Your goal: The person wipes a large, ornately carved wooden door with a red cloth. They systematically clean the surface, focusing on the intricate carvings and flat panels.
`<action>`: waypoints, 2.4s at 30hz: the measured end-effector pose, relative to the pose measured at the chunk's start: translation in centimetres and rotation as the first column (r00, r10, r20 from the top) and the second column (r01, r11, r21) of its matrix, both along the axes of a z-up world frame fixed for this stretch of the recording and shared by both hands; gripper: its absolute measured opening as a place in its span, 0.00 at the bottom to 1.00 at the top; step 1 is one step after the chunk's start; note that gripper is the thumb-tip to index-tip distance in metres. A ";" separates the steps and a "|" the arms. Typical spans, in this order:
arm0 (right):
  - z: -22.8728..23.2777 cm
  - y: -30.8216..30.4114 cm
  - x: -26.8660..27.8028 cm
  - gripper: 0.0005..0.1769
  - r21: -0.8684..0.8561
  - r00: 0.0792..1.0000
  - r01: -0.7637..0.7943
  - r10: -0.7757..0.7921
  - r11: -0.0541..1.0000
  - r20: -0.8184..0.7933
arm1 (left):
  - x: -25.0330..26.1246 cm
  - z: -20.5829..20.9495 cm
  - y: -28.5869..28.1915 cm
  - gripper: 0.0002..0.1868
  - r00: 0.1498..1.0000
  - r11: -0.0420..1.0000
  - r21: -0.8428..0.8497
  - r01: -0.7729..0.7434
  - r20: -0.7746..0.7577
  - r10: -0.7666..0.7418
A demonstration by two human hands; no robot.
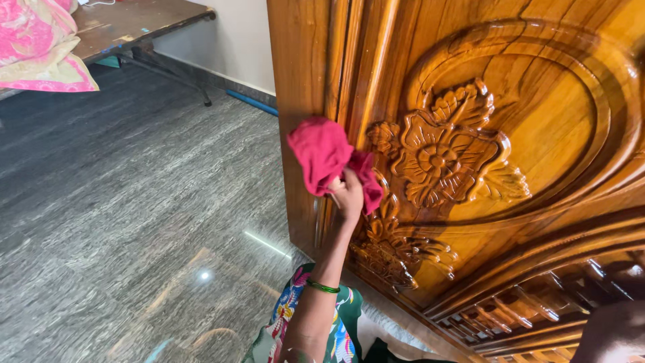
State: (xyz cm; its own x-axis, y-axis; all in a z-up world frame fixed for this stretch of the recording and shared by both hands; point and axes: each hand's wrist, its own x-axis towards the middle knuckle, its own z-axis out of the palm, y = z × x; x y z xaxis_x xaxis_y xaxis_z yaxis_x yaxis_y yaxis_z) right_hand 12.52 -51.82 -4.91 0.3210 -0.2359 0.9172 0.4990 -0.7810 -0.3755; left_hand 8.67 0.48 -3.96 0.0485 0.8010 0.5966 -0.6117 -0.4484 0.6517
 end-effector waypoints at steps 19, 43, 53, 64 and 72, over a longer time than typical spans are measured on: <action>-2.0 -1.4 2.2 0.07 -0.244 0.921 0.375 -0.329 0.894 0.209 | -7.0 8.0 -7.0 0.59 0.878 0.792 0.590 0.155 -0.450 0.163; 15.7 25.5 -19.0 0.32 -0.617 0.833 -0.472 0.547 0.629 -0.080 | -10.8 10.6 -9.2 0.61 0.649 0.744 0.566 0.355 -0.722 0.239; 13.6 30.7 -15.4 0.35 -0.564 0.821 -0.569 0.374 0.599 -0.431 | -13.4 11.6 -3.6 0.40 0.723 0.647 0.531 0.547 -0.689 -0.046; 7.5 32.0 -14.1 0.30 -0.757 0.891 -0.447 0.163 0.477 -0.423 | -11.9 9.2 -6.8 0.49 0.910 0.850 0.364 0.381 -0.312 -0.274; 8.3 28.1 -13.9 0.14 -0.706 0.752 -0.653 0.348 0.275 -0.559 | -6.6 5.7 -10.2 0.44 0.891 0.901 0.435 -0.005 -0.406 0.201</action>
State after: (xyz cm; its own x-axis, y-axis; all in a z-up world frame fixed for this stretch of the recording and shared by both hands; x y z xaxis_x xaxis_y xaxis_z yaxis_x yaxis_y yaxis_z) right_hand -1.35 -23.68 3.40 0.3106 0.8691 0.3851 0.9196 -0.3772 0.1095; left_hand 2.05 -9.67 1.79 0.3099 0.5011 0.8080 -0.2476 -0.7780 0.5774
